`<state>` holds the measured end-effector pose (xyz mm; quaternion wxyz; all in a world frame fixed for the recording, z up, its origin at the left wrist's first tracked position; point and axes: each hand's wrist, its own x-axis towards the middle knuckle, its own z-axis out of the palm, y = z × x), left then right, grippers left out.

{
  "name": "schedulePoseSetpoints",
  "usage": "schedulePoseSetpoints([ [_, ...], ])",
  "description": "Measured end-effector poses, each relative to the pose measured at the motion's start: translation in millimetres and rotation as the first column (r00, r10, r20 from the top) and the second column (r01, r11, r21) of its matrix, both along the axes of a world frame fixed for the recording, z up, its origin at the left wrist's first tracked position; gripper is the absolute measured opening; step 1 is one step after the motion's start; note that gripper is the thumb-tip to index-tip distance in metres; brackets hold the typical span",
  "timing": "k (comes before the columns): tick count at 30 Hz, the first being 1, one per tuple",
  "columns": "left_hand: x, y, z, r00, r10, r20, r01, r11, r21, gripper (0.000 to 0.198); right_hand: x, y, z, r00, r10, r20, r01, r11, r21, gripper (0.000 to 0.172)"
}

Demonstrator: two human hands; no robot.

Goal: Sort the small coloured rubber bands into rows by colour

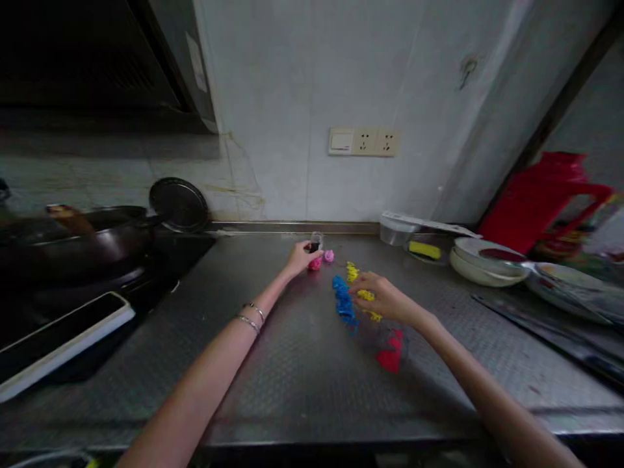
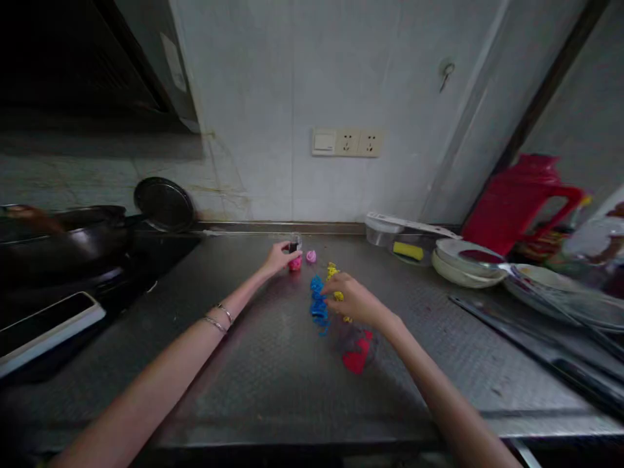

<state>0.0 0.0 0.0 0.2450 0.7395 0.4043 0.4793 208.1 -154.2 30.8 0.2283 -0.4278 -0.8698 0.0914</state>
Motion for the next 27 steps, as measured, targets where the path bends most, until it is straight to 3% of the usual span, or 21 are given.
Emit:
schedulePoseSetpoints([
  [6,0,3,-1.5,1.000,0.014,-0.013,-0.014,1.000,0.016,0.034,-8,-45,-12.4,0.995,-0.027,0.097,0.030,0.999,-0.033,0.026],
  [9,-1,3,-1.8,1.000,0.012,-0.009,-0.012,1.000,0.012,0.036,-12,-54,-17.9,0.987,-0.049,0.153,0.048,0.999,0.008,0.020],
  [18,-1,1,-0.2,1.000,0.002,0.000,-0.002,1.000,0.013,0.034,-17,-53,-20.0,0.976,-0.074,0.204,0.066,0.997,0.044,0.014],
  [27,-3,7,-5.0,1.000,-0.009,-0.010,0.009,0.999,0.035,0.034,-11,-44,-22.6,0.961,-0.117,0.250,0.084,0.987,0.138,0.024],
])
